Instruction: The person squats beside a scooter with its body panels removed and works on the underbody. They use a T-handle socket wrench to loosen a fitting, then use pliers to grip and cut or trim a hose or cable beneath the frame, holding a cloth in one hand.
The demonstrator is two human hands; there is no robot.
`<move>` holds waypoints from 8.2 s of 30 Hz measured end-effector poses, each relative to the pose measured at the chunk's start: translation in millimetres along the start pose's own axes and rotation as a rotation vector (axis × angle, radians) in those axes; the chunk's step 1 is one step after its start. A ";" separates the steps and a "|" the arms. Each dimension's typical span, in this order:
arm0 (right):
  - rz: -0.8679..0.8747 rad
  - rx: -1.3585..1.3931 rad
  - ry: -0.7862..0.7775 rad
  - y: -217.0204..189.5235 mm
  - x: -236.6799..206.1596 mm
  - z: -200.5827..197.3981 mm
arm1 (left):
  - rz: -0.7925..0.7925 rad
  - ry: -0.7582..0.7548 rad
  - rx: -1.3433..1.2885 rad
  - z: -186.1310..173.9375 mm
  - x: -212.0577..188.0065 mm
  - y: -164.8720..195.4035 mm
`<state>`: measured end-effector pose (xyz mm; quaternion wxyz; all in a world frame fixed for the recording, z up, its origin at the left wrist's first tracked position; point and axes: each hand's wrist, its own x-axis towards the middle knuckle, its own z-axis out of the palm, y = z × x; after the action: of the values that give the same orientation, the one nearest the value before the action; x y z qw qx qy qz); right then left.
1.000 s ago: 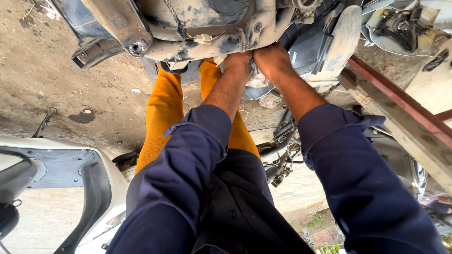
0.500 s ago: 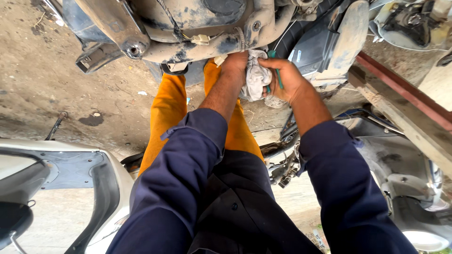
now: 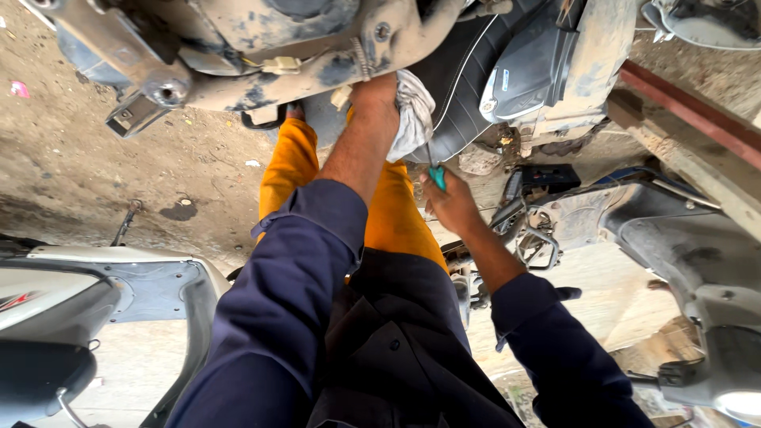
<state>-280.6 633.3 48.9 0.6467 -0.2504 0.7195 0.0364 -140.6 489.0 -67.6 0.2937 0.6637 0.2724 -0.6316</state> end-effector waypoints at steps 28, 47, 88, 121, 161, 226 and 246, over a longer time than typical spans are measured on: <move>-0.476 -0.373 0.254 -42.8 32.5 -24.7 | 0.070 -0.302 -0.099 -37.5 28.2 -11.3; -0.444 0.497 -0.080 -51.3 51.0 -35.2 | 1.216 -0.459 1.329 -123.5 -174.2 53.7; -0.017 1.426 0.640 -47.4 216.8 -227.4 | 2.288 0.205 1.902 -90.5 -160.1 233.4; -0.393 -0.416 0.774 -138.8 95.4 66.1 | 2.328 0.205 1.663 -107.3 -160.1 229.3; 0.029 -0.559 0.415 -171.9 95.3 64.0 | 2.384 0.247 1.581 -110.8 -159.9 232.0; -0.837 -0.256 0.559 -105.3 113.1 33.5 | 2.338 0.212 1.658 -112.1 -165.4 227.5; -0.988 -0.271 0.505 -71.3 100.4 75.8 | 2.355 0.224 1.638 -111.8 -161.7 229.3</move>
<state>-186.2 568.2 -39.3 0.3573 -0.6388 0.6380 -0.2394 94.6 416.8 107.6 0.1555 0.5229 -0.8364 0.0527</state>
